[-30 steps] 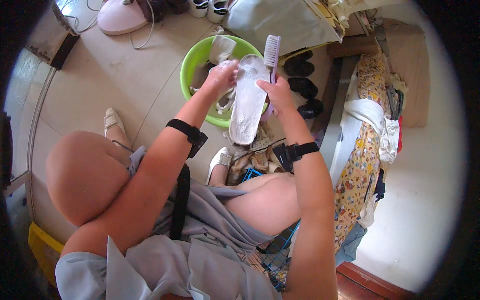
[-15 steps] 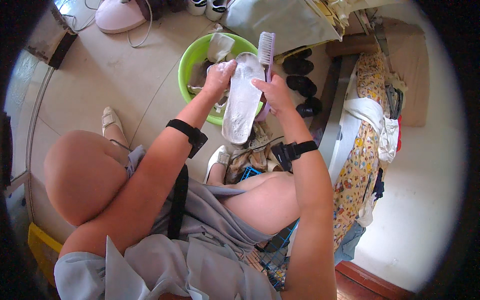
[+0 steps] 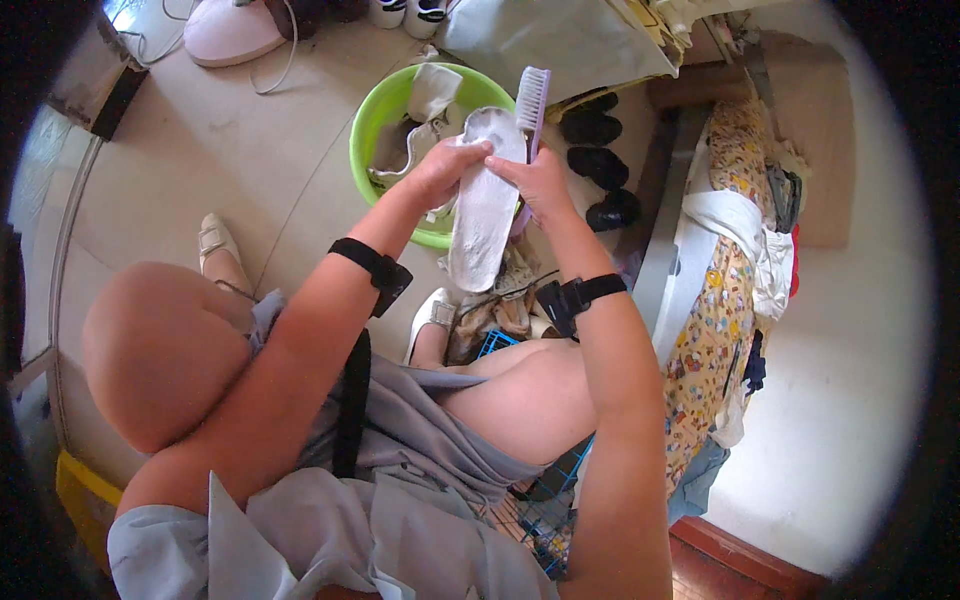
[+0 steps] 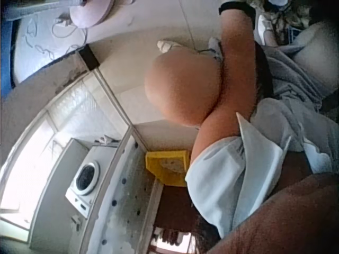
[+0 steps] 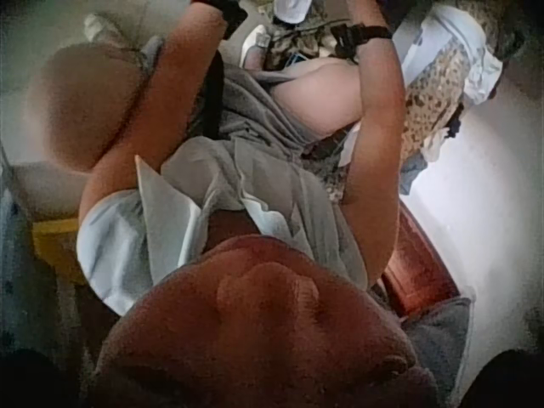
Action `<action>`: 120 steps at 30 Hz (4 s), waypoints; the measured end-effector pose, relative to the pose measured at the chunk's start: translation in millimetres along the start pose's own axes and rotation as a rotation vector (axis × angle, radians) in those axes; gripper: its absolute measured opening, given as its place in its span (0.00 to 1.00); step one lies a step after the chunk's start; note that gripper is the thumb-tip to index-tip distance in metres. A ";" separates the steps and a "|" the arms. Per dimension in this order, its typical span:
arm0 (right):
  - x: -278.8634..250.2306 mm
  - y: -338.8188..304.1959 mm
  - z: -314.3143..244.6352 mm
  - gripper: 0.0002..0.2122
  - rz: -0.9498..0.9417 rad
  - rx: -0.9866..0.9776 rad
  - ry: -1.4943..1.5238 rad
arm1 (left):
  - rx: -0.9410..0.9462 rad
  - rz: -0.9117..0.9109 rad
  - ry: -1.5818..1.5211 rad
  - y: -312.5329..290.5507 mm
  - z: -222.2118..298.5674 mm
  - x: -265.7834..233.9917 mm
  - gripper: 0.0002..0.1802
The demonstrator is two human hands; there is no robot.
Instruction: Cleaning shoe insoles and shoes using a brush and a bucket of water.
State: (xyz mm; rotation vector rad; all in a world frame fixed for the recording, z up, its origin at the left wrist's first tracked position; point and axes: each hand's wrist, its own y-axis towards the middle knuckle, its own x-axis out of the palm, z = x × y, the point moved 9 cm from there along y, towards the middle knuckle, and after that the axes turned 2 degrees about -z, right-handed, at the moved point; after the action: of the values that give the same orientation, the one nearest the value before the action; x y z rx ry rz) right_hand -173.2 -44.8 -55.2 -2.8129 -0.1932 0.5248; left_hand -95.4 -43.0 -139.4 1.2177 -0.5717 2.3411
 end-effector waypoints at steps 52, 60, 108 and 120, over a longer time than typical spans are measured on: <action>8.8 -0.8 15.3 0.12 -0.051 0.168 -0.036 | 0.425 0.703 0.511 -21.3 62.0 -76.6 0.23; -6.7 3.7 12.0 0.11 -0.003 0.105 0.002 | 0.332 0.304 0.257 -4.6 50.9 -50.7 0.10; 6.0 -2.9 12.3 0.10 -0.083 0.179 -0.044 | 0.312 0.504 0.470 -18.0 62.7 -54.4 0.10; -36.2 22.8 29.2 0.12 0.252 0.085 0.004 | 0.168 0.123 -0.092 4.4 -7.9 1.9 0.15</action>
State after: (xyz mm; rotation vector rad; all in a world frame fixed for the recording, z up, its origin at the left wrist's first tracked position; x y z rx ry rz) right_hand -215.7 -66.0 -76.0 -2.7693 0.1838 0.5668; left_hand -104.0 -42.0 -142.6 1.4088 -0.5008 2.4874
